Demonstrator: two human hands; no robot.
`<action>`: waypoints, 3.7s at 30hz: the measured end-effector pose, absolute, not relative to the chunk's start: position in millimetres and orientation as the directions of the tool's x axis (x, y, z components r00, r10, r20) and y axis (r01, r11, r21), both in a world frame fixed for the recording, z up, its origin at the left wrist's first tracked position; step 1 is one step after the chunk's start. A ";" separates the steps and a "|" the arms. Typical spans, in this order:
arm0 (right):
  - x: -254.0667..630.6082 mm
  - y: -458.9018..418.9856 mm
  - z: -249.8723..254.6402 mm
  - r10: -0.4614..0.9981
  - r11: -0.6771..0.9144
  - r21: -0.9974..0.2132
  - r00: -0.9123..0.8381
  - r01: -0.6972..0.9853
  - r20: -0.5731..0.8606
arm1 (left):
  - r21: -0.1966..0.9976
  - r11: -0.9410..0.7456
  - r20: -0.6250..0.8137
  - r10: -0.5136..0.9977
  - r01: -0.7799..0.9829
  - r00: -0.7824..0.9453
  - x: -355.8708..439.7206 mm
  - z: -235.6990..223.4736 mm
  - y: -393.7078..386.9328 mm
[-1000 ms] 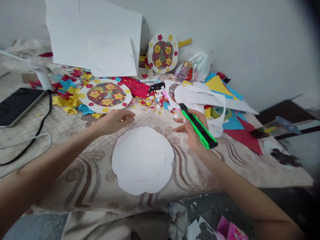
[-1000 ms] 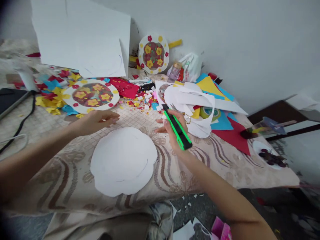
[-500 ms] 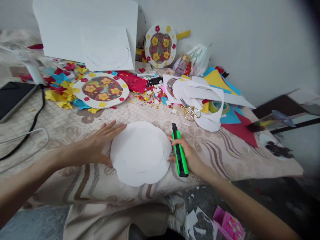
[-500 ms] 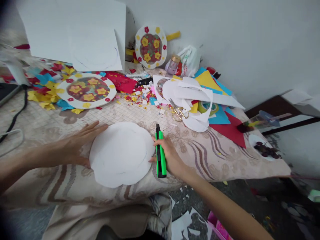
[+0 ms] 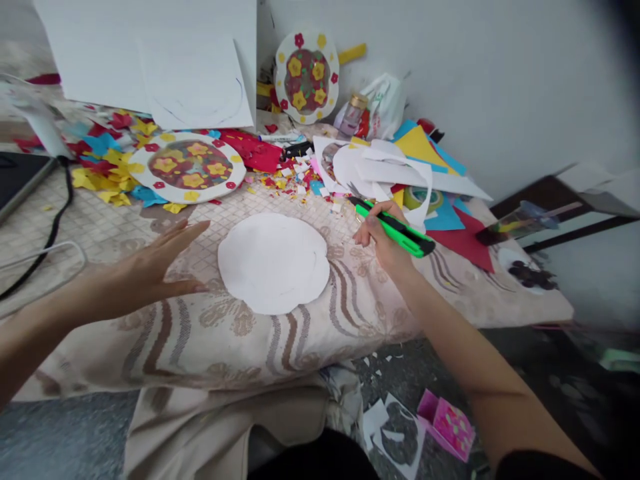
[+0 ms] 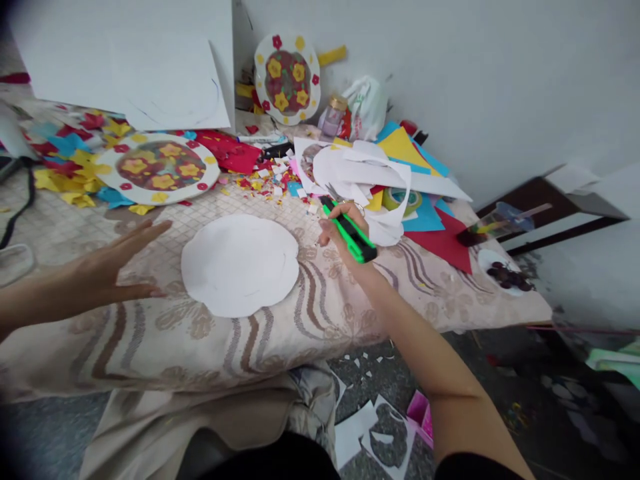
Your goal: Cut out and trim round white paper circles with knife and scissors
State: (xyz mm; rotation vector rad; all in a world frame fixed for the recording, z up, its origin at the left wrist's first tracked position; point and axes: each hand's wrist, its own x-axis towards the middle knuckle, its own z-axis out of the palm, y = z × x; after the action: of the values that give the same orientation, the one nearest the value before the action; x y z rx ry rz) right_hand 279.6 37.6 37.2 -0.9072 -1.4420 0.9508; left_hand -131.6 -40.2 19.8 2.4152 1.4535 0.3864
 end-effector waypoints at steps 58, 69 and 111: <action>248.5 72.5 15.6 0.999 0.016 -0.979 -0.024 -0.205 0.021 | 0.863 -0.107 0.065 0.993 0.494 0.103 -66.3 25.4 50.4; 240.8 68.7 19.6 0.992 -0.097 -0.965 -0.100 -0.242 -0.075 | 0.956 0.013 -0.049 0.992 0.292 0.115 -68.9 22.3 58.5; 238.0 68.3 11.2 0.982 -0.176 -0.934 -0.123 -0.310 -0.144 | 0.880 -0.111 -0.019 0.964 0.462 0.267 -60.8 21.5 50.0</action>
State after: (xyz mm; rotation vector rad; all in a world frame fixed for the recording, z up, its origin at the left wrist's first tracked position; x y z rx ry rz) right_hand 238.0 68.3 11.2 -1.0279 -0.9498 1.5369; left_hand -60.8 50.0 21.5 1.7113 1.3169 0.7644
